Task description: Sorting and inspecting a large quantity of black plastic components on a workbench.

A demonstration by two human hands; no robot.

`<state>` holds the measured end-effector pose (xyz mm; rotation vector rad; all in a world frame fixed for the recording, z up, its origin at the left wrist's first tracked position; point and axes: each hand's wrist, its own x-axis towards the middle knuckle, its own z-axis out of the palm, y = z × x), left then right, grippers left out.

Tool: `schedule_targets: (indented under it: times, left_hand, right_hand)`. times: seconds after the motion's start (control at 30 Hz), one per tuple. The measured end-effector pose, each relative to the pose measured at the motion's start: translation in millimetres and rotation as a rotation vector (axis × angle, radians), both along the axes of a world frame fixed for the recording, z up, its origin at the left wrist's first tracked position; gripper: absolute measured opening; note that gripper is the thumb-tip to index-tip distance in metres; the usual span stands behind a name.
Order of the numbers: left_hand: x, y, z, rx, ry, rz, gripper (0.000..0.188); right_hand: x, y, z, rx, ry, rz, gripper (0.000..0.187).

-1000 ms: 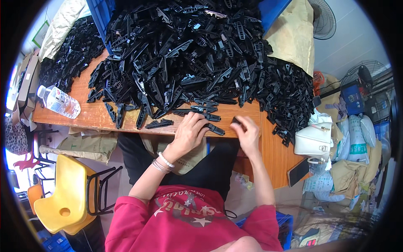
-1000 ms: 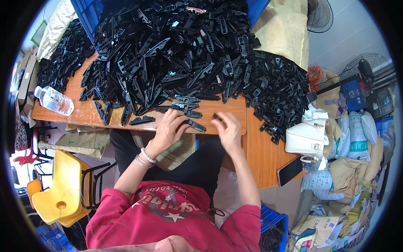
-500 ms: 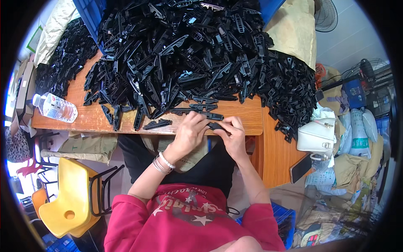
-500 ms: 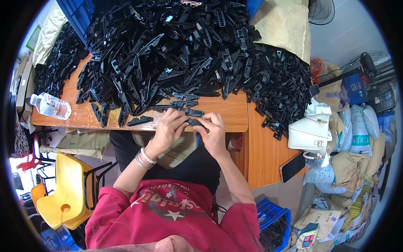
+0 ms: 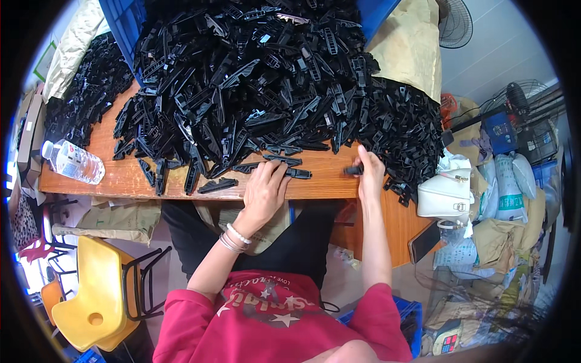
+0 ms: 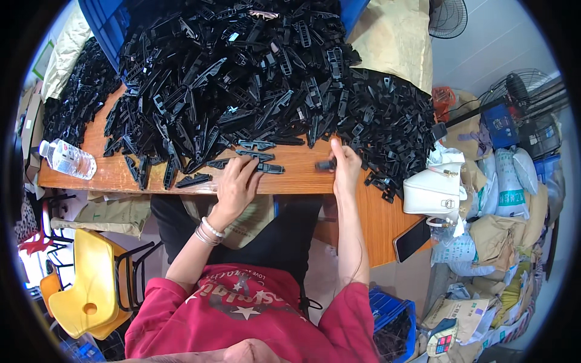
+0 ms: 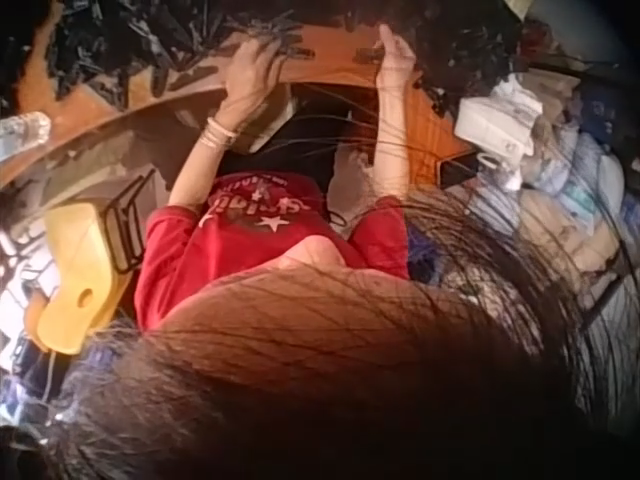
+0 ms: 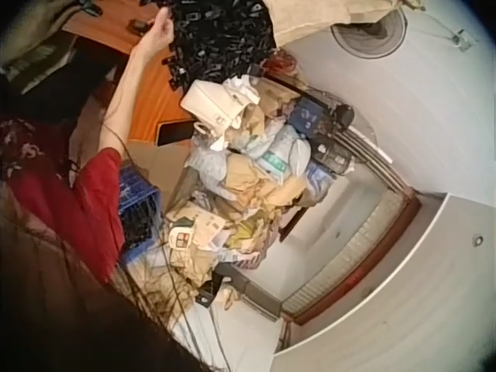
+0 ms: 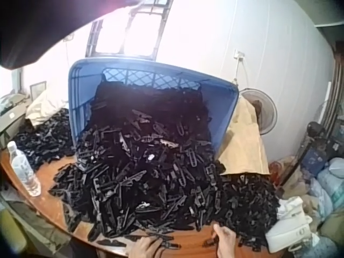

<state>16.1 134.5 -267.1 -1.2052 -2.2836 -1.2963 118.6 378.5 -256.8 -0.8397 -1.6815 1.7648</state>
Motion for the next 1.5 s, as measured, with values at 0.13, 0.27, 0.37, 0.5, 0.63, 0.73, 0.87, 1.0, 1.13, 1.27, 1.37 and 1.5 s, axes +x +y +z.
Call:
schedule_targets:
  times: [0.13,0.27,0.37,0.5,0.63,0.73,0.87,1.0,1.13,1.27,1.37,1.5]
  left_hand:
    - [0,-1,1,-0.012,0.077,-0.011,0.030]
    - [-1,-5,-1,-0.002,0.085,-0.031,0.030]
    - [-2,-7,-2,-0.007,0.076,-0.044,0.029]
    - [1,-6,1,-0.032,0.083,-0.055,0.028]
    - [0,-6,0,-0.024,0.075,-0.056,0.027]
    - [-1,-7,1,0.004,0.049,-0.078,0.025]
    - [-3,-9,0,0.000,0.034,-0.085,0.025]
    - [-3,-7,2,-0.009,0.003,-0.108,0.025]
    - [-4,-7,-3,-0.017,-0.020,-0.127,0.021]
    - [-3,-8,-1,-0.037,-0.034,-0.094,0.020]
    - [-3,-7,1,-0.050,-0.032,-0.098,0.019]
    - [-6,-8,2,-0.049,-0.015,-0.100,0.020]
  right_hand:
    - [-40,12,2,0.741,-0.338,-0.098,0.025]
    - [-43,2,20,0.798,-0.550,-0.081,0.020]
    - [-24,-3,18,0.803,-0.590,0.012,0.017]
    - [-15,-8,28,0.911,-0.590,-0.003,0.032]
    - [-26,-8,37,1.057,-0.760,0.156,0.041]
    - [-25,-2,36,1.072,-0.760,0.213,0.038]
    - [-19,-14,39,0.781,-0.391,0.382,0.028]
    - [-8,-47,35,0.158,-0.246,0.486,0.025]
    - [5,-47,25,0.813,-0.423,0.416,0.024]
    - [7,-55,35,0.624,-0.306,0.544,0.025]
    - [2,-57,25,0.636,-0.187,0.561,0.026]
    - [-7,-57,17,0.635,-0.143,0.596,0.024]
